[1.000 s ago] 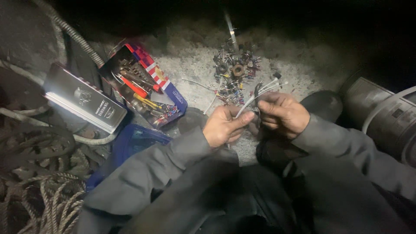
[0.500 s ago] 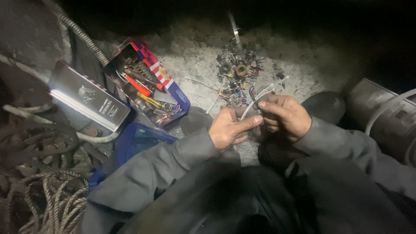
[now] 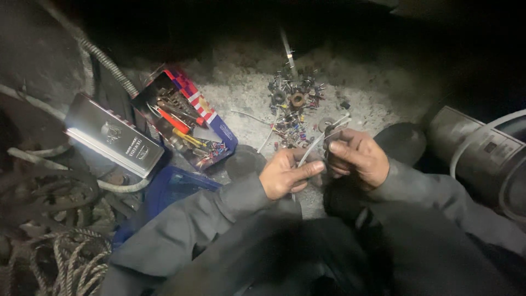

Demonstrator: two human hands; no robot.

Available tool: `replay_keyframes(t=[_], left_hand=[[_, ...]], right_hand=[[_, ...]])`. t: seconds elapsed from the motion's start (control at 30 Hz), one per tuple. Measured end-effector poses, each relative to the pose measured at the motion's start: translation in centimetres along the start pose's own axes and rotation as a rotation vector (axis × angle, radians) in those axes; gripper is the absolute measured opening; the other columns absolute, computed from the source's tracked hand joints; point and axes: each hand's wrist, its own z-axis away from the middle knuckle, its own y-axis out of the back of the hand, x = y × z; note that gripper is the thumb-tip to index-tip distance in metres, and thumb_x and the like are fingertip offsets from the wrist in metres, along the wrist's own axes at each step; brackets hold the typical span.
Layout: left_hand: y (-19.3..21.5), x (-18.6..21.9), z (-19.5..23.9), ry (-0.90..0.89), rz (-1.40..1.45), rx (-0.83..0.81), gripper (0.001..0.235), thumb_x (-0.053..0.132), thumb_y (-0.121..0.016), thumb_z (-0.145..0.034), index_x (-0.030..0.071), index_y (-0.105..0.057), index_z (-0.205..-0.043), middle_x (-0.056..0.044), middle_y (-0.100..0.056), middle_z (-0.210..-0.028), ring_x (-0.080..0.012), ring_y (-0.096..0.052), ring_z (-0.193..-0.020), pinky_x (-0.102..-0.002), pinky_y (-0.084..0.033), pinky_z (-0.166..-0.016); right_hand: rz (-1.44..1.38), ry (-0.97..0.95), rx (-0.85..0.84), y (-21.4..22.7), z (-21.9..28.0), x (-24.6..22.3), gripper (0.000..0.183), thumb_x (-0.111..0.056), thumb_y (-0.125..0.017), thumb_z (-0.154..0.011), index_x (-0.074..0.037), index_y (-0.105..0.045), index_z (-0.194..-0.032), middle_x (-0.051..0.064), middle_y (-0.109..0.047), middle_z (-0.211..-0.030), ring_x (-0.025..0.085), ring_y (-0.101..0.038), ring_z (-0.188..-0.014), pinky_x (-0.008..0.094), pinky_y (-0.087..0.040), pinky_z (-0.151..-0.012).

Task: The person sits on the floor and sorts a pile of small electronic components, including connectors, terminals, and zip ties. They pick up items, inspect them, and place them back into the pile or into a nearby box. The task involves repeated handling and visual inspection of the parts.

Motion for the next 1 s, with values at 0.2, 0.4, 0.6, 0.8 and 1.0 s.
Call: replay_keyframes(t=[0.2, 0.4, 0.6, 0.8, 1.0], left_hand=[[0.0, -0.4, 0.2, -0.013, 0.063, -0.036, 0.012, 0.003, -0.068, -0.099, -0.009, -0.065, -0.097, 0.002, -0.032, -0.048, -0.0003, -0.033, -0.036, -0.014, -0.027, -0.033], [0.0, 0.4, 0.3, -0.008, 0.078, -0.034, 0.012, 0.002, -0.065, -0.1, -0.008, -0.064, -0.096, 0.003, -0.031, -0.049, -0.0003, -0.032, -0.036, -0.014, -0.026, -0.033], [-0.2, 0.9, 0.4, 0.009, 0.04, -0.054, 0.014, 0.004, -0.064, -0.102, -0.009, -0.064, -0.098, 0.004, -0.031, -0.048, 0.0009, -0.033, -0.037, -0.013, -0.025, -0.034], [1.0, 0.2, -0.5, -0.042, -0.289, -0.011, 0.027, 0.022, -0.073, -0.099, -0.005, -0.07, -0.098, -0.004, -0.048, -0.059, -0.0074, -0.044, -0.049, -0.021, -0.037, -0.048], [3.4, -0.4, -1.7, -0.225, -0.436, 0.275, 0.034, 0.03, -0.077, -0.095, 0.002, -0.073, -0.113, -0.012, -0.061, -0.073, -0.0212, -0.059, -0.066, -0.033, -0.046, -0.061]], right_hand=[[-0.013, -0.029, 0.029, -0.1, 0.3, 0.2, 0.007, -0.002, -0.059, -0.098, 0.005, -0.06, -0.099, -0.003, -0.028, -0.052, 0.002, -0.027, -0.037, 0.021, -0.031, -0.035], [-0.019, -0.069, 0.061, -0.3, -0.1, -0.2, 0.008, -0.004, -0.06, -0.098, 0.003, -0.059, -0.094, -0.005, -0.026, -0.051, 0.001, -0.023, -0.038, 0.019, -0.025, -0.035], [0.015, -0.066, 0.117, 0.8, 0.3, 0.5, 0.008, -0.002, -0.063, -0.094, 0.003, -0.058, -0.091, -0.004, -0.026, -0.049, 0.001, -0.023, -0.037, 0.021, -0.027, -0.034], [0.119, -0.04, 0.176, -0.5, 0.1, -0.7, 0.009, -0.002, -0.068, -0.09, 0.005, -0.063, -0.095, 0.002, -0.038, -0.047, 0.006, -0.033, -0.034, 0.025, -0.035, -0.033], [0.638, 0.03, 0.231, 1.5, 0.0, -1.0, 0.018, -0.018, -0.078, -0.088, -0.003, -0.071, -0.095, 0.001, -0.052, -0.055, 0.006, -0.043, -0.049, 0.024, -0.036, -0.047]])
